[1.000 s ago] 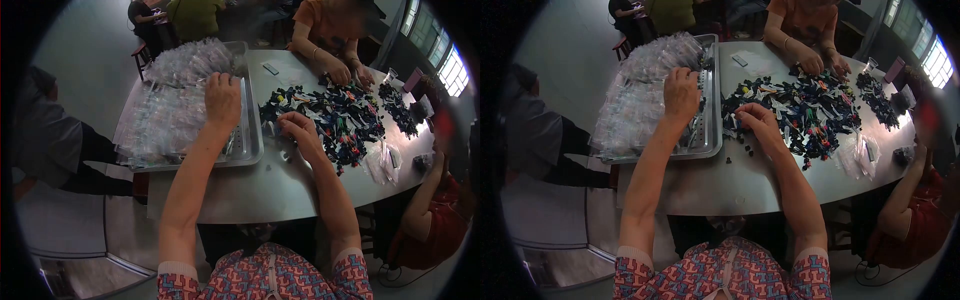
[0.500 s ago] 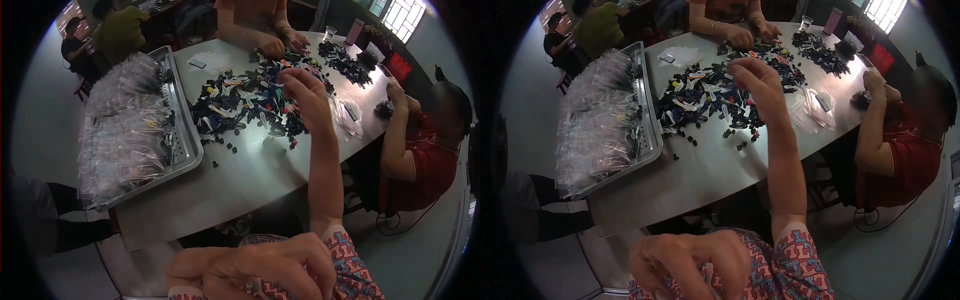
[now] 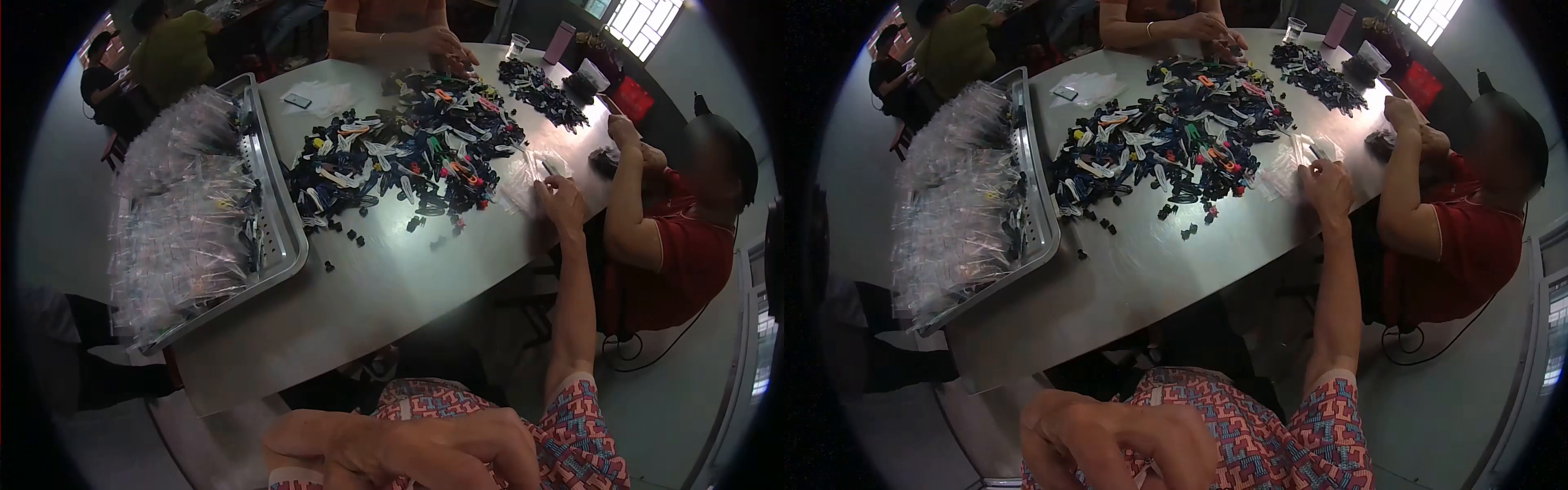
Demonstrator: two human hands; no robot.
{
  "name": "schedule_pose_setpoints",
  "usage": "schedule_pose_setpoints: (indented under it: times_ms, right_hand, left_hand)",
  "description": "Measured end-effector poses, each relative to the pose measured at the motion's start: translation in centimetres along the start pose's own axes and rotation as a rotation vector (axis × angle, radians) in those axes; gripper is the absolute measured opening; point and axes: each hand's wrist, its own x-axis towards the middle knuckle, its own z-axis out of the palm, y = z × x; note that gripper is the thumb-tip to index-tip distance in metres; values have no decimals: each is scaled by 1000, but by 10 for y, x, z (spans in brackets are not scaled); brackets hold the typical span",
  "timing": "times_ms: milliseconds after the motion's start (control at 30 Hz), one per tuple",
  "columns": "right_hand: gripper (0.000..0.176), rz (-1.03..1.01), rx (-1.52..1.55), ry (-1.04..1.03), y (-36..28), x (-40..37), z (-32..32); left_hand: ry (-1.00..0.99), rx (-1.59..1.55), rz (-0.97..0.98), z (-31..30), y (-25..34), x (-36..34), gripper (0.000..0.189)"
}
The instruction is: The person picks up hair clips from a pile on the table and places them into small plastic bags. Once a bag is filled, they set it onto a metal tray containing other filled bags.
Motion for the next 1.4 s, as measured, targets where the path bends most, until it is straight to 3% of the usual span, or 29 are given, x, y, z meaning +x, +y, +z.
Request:
schedule_pose_setpoints:
  times_ms: [200, 267, 400, 467, 600, 667, 700, 767, 900, 1100, 1200, 1267, 1400]
  right_hand:
    - [33, 2, 13, 8, 4, 1, -6]
    - [29, 32, 49, -87, 7, 8, -12]
    - [27, -48, -20, -11, 21, 16, -8]
    - [28, -4, 123, -173, 23, 25, -14]
    - [26, 17, 264, -157, 45, 36, -9]
    - [25, 176, 577, -258, 51, 38, -12]
    - [25, 174, 576, -257, 52, 37, -14]
    - [24, 408, 826, -352, 52, 36, -19]
    - [22, 422, 952, -344, 58, 39, -18]
    - [24, 82, 929, -221, 18, 32, -32]
    - [24, -66, 805, -381, -59, 0, -76]
    - [21, -225, 811, -577, -86, -11, -76]
    - [16, -457, 783, -849, -152, -48, -79]
  left_hand:
    - [19, -47, -34, -5, 8, -6, 31]
    - [27, -61, -38, -4, 7, -7, 31]
    - [35, -92, -47, -3, 7, -9, 30]
    - [38, -110, -51, -5, 11, -11, 29]
    - [23, -153, -64, -17, 17, -5, 29]
    - [237, -97, -92, -33, 11, -8, 27]
    - [236, -97, -90, -47, 8, -11, 27]
    - [410, 30, -205, -80, 4, -17, 23]
    - [528, 143, -305, -115, 1, -17, 22]
    - [672, 169, -379, -146, -13, -17, 17]
    - [652, 302, -339, -152, -17, -21, 19]
    - [718, 489, -238, -146, -22, -21, 30]
    - [521, 808, -94, -151, -22, -25, 61]
